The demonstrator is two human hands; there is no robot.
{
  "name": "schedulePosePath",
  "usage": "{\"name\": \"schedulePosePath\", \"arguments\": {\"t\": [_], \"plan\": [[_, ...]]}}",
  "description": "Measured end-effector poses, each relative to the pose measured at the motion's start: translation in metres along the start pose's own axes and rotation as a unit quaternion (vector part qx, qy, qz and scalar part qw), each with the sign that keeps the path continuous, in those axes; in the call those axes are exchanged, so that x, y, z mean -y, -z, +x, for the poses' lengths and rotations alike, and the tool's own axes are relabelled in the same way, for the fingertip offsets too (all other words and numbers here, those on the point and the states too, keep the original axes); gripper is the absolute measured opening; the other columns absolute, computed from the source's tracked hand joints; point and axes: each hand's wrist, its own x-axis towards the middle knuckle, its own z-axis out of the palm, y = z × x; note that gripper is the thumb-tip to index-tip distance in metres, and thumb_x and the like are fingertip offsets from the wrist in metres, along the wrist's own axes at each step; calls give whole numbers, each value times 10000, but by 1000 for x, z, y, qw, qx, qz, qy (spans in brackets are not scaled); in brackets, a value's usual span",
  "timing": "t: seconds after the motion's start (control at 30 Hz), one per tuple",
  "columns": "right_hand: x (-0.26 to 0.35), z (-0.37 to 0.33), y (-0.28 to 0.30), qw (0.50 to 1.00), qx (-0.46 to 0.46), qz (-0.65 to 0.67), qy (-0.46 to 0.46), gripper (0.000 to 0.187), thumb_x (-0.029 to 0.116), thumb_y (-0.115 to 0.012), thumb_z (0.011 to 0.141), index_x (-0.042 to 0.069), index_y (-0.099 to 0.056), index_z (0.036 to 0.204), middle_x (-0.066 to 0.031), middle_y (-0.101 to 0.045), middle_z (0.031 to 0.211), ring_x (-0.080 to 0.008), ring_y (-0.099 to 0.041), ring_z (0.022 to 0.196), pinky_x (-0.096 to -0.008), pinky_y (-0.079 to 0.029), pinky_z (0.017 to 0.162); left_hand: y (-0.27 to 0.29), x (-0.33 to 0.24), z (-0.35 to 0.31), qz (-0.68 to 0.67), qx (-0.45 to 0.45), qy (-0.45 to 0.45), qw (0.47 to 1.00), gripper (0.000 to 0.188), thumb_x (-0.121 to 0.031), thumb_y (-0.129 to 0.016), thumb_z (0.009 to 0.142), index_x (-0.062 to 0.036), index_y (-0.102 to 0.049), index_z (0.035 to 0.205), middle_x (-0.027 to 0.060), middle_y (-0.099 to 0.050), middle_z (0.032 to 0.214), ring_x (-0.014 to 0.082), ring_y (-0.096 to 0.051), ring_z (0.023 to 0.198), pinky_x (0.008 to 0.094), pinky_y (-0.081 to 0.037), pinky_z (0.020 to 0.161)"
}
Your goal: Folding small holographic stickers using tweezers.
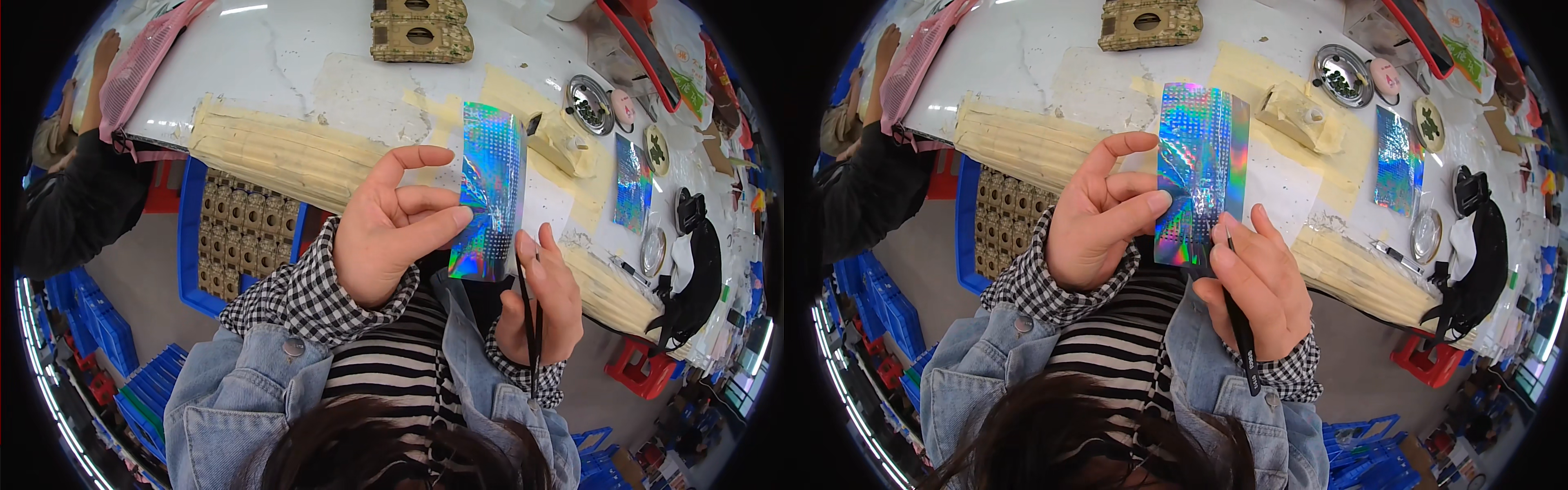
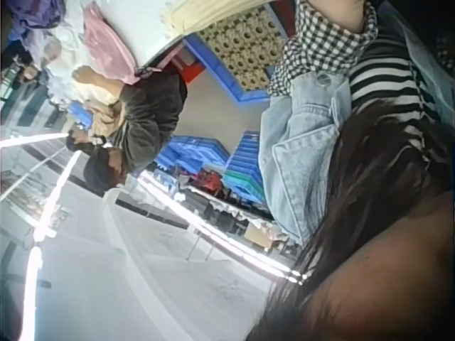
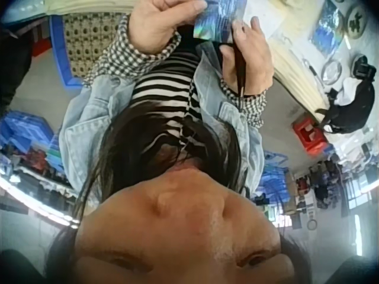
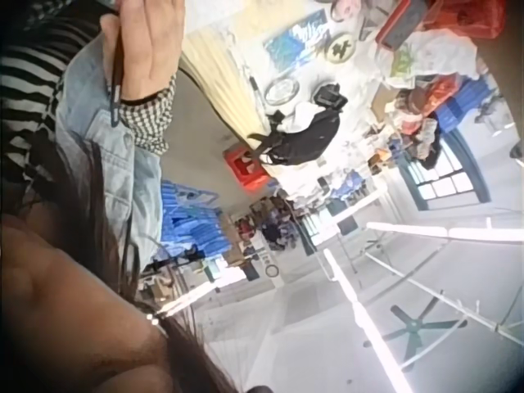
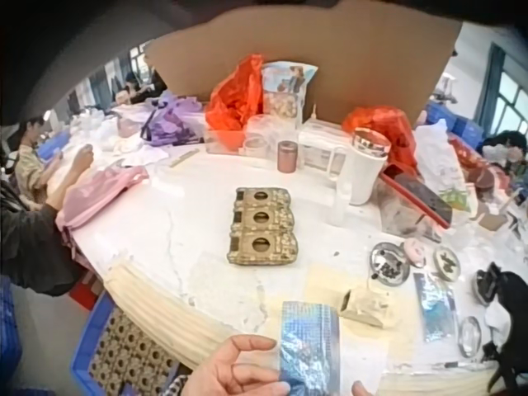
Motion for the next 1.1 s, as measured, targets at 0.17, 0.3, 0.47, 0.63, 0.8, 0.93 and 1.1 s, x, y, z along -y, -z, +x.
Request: {"name": "schedulePosePath", "arguments": {"t": [0.17, 0.3, 0.47, 0.63, 0.8, 0.93, 1.1], "plan": [[-3, -1, 3, 999, 33, -7, 8, 452, 61, -728, 749, 81, -492, 1134, -140, -627, 1082, -299, -579, 1093, -511, -416, 969, -3, -3, -1, 7, 11, -16, 1000, 502, 55, -595, 833, 7, -330, 1257, 123, -661, 955, 134, -631, 893, 238, -503, 795], [-2, 0, -2, 1000, 25, -4, 7, 482, 46, -756, 714, 79, -503, 1123, -144, -652, 1039, -293, -582, 1094, -499, -419, 967, -3, -1, -1, 51, -1, -13, 999, 509, 66, -601, 824, 8, -326, 1248, 106, -647, 935, 129, -631, 891, 222, -501, 778], [-2, 1, -5, 999, 36, -19, 19, 447, 39, -765, 702, 38, -535, 1085, -167, -659, 1009, -312, -595, 1074, -503, -425, 957, -2, 1, -2, 49, 0, -11, 999, 489, 64, -624, 809, 14, -341, 1204, 96, -627, 934, 117, -628, 864, 209, -500, 757], [-4, 0, -8, 999, 27, -25, 26, 422, 37, -759, 710, 17, -544, 1073, -175, -658, 1004, -321, -606, 1054, -501, -434, 947, -2, 0, -2, 52, -4, 10, 999, 473, 40, -632, 815, 13, -344, 1191, 98, -640, 913, 111, -624, 831, 206, -500, 741], [-3, 0, -10, 999, 23, -18, 27, 423, 34, -751, 720, 15, -540, 1086, -185, -653, 1009, -327, -611, 1042, -506, -438, 939, 0, 0, -3, 61, -1, 22, 998, 477, 12, -641, 821, 10, -339, 1190, 102, -657, 895, 111, -624, 830, 203, -495, 732], [-2, -1, -10, 999, 24, -12, 28, 430, 34, -746, 723, 16, -535, 1098, -194, -647, 1018, -336, -614, 1034, -514, -441, 931, -1, 0, -3, 46, -7, 31, 998, 481, 9, -643, 821, 9, -334, 1190, 106, -660, 897, 113, -624, 831, 204, -492, 730], [-2, 0, -10, 999, 23, -4, 31, 432, 35, -744, 726, 16, -533, 1103, -199, -646, 1014, -338, -617, 1027, -514, -444, 927, -2, -1, -5, 36, -13, 33, 999, 477, 11, -640, 822, 11, -332, 1187, 111, -660, 901, 115, -625, 829, 209, -494, 731]]}}
